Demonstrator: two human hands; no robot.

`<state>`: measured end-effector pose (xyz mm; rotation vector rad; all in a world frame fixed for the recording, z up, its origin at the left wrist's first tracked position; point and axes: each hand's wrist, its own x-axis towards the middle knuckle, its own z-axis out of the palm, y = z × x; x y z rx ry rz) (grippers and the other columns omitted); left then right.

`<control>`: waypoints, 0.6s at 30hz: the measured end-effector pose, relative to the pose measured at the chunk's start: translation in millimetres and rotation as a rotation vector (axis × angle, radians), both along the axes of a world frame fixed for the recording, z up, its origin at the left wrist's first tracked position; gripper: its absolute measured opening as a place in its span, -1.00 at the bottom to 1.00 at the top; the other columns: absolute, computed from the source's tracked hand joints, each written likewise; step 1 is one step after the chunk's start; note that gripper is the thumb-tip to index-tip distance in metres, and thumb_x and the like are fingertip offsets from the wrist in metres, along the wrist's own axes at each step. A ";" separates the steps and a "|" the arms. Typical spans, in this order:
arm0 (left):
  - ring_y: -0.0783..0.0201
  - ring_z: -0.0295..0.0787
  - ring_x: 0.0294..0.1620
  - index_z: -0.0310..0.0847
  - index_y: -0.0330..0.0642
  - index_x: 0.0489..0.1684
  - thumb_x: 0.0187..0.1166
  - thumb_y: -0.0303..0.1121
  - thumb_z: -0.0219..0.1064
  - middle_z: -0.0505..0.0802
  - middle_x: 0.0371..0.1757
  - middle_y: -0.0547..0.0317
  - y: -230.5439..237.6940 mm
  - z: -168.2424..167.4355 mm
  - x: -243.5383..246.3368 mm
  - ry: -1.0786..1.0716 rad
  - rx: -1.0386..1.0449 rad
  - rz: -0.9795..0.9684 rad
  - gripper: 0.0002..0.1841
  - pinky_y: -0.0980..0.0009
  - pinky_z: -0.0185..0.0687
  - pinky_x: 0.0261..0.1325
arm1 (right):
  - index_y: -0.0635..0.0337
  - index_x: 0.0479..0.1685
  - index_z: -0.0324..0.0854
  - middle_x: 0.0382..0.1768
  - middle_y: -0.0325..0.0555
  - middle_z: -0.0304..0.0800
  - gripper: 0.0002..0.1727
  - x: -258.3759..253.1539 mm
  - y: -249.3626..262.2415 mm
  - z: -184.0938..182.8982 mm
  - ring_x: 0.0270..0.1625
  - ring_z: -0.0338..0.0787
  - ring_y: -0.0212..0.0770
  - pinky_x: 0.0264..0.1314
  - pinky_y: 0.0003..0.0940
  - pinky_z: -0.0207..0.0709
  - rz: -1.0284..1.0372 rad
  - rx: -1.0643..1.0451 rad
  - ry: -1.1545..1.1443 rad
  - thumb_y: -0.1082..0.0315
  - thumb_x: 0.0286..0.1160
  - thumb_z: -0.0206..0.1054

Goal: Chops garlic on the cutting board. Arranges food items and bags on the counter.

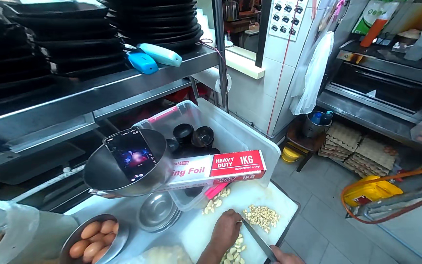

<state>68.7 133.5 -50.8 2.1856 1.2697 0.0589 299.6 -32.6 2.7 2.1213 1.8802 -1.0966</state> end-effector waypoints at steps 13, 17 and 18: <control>0.04 0.84 0.26 0.72 0.05 0.31 0.70 -0.04 0.18 0.80 0.35 0.07 24.4 18.0 -20.7 0.261 0.034 0.441 -0.62 -0.02 0.81 0.21 | -0.25 0.72 0.40 -0.01 0.11 0.92 -0.47 0.4 15.0 -11.1 0.05 0.91 0.22 0.11 0.35 0.70 -0.020 -0.060 0.058 0.02 0.79 0.09; 0.13 0.85 0.18 0.79 0.08 0.20 0.68 -0.11 0.20 0.82 0.24 0.15 3.9 10.6 -10.6 0.171 0.028 0.200 -0.68 0.06 0.83 0.19 | -0.31 0.68 0.44 -0.05 0.05 0.93 -0.50 4.0 5.9 -8.7 0.02 0.92 0.16 0.11 0.31 0.72 -0.047 0.004 0.089 0.01 0.78 0.11; 0.16 0.85 0.18 0.80 0.09 0.20 0.69 -0.12 0.20 0.83 0.22 0.17 -0.8 9.1 -7.5 0.153 0.024 0.151 -0.68 0.08 0.83 0.20 | -0.32 0.69 0.42 -0.04 0.05 0.92 -0.49 4.6 3.6 -7.6 0.02 0.91 0.16 0.10 0.31 0.72 -0.043 0.006 0.079 0.02 0.79 0.09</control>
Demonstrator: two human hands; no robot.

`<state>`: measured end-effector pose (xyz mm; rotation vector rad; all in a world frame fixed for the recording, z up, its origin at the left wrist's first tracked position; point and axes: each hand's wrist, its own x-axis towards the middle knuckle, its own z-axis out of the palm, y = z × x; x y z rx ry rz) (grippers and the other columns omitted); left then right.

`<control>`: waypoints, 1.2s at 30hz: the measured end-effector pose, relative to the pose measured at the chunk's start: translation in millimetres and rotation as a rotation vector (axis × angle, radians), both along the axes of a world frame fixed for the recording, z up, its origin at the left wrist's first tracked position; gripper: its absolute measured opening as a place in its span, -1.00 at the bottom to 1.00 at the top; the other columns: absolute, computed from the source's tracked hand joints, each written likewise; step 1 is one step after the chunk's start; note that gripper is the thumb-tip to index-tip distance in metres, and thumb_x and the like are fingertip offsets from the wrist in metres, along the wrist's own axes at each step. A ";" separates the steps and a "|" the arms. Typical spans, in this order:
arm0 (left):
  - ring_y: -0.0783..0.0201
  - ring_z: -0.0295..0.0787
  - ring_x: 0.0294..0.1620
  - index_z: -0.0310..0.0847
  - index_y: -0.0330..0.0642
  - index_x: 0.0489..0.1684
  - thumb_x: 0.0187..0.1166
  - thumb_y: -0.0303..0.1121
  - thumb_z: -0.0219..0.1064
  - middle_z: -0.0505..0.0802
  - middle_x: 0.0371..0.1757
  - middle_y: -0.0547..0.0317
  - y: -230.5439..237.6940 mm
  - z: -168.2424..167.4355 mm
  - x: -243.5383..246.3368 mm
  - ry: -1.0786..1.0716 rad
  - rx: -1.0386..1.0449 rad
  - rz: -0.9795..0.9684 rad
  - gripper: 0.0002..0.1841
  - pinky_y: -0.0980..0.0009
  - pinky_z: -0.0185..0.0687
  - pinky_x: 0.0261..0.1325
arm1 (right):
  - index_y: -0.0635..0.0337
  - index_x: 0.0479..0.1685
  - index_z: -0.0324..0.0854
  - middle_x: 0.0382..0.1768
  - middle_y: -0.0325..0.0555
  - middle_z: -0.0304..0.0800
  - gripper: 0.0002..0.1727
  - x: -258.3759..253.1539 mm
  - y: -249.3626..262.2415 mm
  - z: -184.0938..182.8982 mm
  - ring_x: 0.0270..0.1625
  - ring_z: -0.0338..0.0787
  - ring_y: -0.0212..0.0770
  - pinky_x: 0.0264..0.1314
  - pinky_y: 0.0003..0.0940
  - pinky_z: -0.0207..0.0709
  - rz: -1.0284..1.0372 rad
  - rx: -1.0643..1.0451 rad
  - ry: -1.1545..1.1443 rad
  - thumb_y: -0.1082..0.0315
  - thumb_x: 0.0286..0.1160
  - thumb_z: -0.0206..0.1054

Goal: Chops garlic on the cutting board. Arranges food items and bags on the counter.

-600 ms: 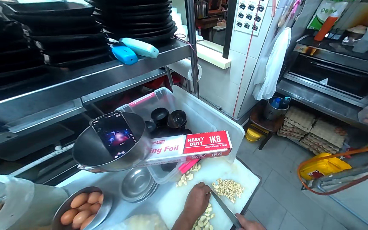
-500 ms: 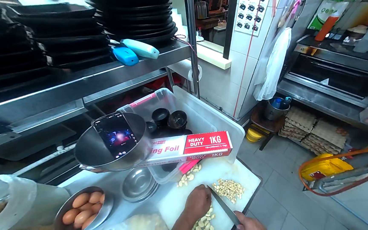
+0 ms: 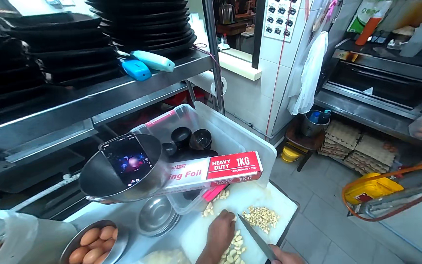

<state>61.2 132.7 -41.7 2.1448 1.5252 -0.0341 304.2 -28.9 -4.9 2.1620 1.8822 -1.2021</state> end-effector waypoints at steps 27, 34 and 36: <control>0.07 0.86 0.19 0.76 0.03 0.23 0.71 -0.12 0.17 0.81 0.31 0.11 11.2 10.9 -15.0 0.131 0.006 0.211 -0.67 0.00 0.83 0.16 | -0.29 0.74 0.38 0.04 0.11 0.91 -0.46 -2.2 0.5 -2.3 0.07 0.90 0.23 0.11 0.37 0.70 -0.036 -0.019 -0.023 0.02 0.80 0.08; 0.22 0.85 0.15 0.82 0.14 0.13 0.69 -0.17 0.22 0.84 0.17 0.25 -4.6 -5.6 5.9 -0.040 0.019 -0.067 -0.74 0.13 0.83 0.18 | -0.34 0.77 0.35 0.03 0.14 0.87 -0.47 -6.3 -1.1 19.8 0.05 0.89 0.24 0.03 0.33 0.73 0.022 0.009 -0.117 0.01 0.83 0.01; 0.24 0.84 0.13 0.83 0.15 0.10 0.70 -0.17 0.21 0.84 0.15 0.26 -4.6 -7.9 8.2 -0.037 0.034 -0.083 -0.74 0.15 0.82 0.18 | -0.28 0.72 0.40 0.03 0.16 0.87 -0.48 -8.2 2.0 19.2 0.06 0.88 0.26 0.03 0.34 0.72 0.028 -0.013 -0.109 0.04 0.82 0.03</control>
